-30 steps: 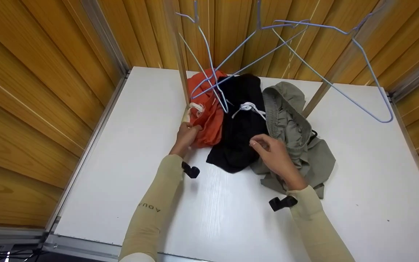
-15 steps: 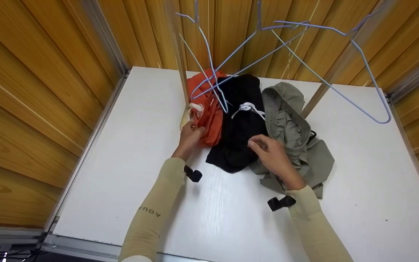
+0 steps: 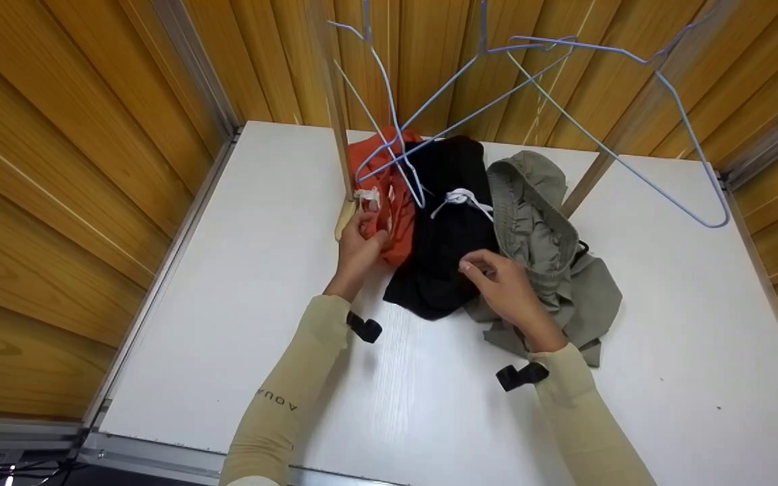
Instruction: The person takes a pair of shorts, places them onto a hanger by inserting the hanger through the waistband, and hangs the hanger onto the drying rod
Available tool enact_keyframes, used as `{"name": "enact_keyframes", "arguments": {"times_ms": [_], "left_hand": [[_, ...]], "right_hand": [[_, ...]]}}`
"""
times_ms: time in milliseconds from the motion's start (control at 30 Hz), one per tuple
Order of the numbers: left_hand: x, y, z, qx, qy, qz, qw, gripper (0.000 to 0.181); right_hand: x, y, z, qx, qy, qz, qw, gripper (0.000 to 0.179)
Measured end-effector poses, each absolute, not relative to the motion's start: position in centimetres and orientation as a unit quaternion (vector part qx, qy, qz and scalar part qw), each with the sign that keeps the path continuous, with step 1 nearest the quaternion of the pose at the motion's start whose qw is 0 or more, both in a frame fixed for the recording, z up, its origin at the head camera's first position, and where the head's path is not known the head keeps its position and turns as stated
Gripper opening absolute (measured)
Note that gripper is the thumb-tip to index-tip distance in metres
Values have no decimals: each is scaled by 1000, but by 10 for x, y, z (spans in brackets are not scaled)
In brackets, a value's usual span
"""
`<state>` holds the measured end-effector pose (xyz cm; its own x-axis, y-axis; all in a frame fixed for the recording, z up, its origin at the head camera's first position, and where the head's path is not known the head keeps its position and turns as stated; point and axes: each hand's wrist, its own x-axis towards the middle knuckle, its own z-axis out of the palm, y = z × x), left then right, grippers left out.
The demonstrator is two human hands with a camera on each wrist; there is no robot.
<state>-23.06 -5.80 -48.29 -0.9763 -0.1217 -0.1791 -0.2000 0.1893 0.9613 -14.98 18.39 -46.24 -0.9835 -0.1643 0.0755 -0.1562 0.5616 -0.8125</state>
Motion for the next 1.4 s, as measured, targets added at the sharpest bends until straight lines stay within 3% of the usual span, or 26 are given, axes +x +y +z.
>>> {"name": "enact_keyframes", "arguments": {"times_ms": [433,700,1033,1400], "left_hand": [[-217,-57,-468,-70,741,668,0,39],[-209,-56,-464,3,741,669,-55,43],[-203,-54,-459,36,748,658,-80,23],[-194,-49,-452,66,775,623,-84,21]], "right_hand": [[-151,182,-462,-90,886,-456,4,21],[-151,180,-463,-93,887,-453,-5,21],[-153,176,-461,-89,882,-462,18,28],[-154,167,-454,-93,880,-465,-2,31]]}}
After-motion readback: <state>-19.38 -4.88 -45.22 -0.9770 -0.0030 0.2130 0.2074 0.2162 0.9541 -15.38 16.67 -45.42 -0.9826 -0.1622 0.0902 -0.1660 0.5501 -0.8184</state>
